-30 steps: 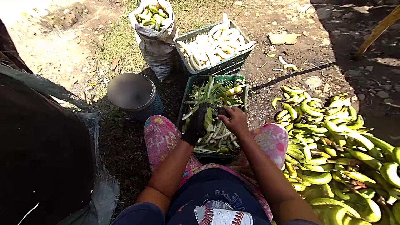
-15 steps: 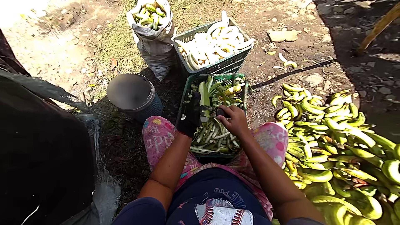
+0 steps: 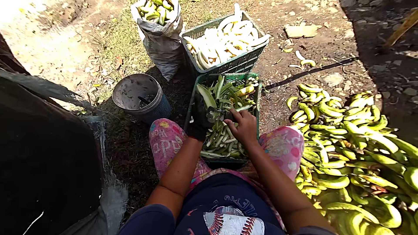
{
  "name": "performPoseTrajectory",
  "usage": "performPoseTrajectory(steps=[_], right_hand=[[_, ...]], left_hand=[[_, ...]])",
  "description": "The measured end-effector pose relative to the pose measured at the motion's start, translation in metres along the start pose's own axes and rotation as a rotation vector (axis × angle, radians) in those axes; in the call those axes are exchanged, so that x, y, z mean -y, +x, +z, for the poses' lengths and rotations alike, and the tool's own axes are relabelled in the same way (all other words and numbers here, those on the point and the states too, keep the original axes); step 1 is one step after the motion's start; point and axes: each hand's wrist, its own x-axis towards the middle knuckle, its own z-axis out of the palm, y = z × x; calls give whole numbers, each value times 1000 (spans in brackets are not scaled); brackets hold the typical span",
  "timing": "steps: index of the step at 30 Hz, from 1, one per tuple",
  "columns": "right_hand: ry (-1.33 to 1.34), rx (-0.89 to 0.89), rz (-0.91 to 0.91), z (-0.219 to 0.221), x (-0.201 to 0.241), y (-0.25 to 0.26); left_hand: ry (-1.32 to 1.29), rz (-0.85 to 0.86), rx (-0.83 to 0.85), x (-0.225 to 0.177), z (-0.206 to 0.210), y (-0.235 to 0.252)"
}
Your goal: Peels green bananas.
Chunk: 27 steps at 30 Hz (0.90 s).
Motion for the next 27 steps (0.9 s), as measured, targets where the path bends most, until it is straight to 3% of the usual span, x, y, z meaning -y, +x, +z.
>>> performPoseTrajectory(steps=[3, 5, 8, 11, 13, 15, 19, 21, 22, 27], right_hand=[[-17, 44, 124, -15, -17, 48], [5, 89, 223, -22, -23, 67], [78, 142, 186, -14, -7, 45], [86, 92, 99, 9, 14, -2], [57, 33, 74, 16, 18, -12], [30, 30, 53, 9, 14, 3], [43, 312, 224, -15, -5, 64], [54, 499, 326, -26, -8, 84], [63, 510, 342, -27, -7, 83], [120, 192, 130, 4, 8, 2]], left_hand=[[-185, -178, 288, -7, -9, -12], [-200, -282, 343, -6, -5, -13], [-314, -337, 106, 0, 4, -9], [-154, -161, -150, 13, 10, -2], [-319, -227, -222, 4, 12, 4], [-531, -297, -136, 1, 7, 4], [-160, -264, 289, 21, -19, -8], [-3, -173, 379, 27, -22, -6], [9, -150, 384, 29, -22, -5], [-458, -325, 82, 18, 2, -3]])
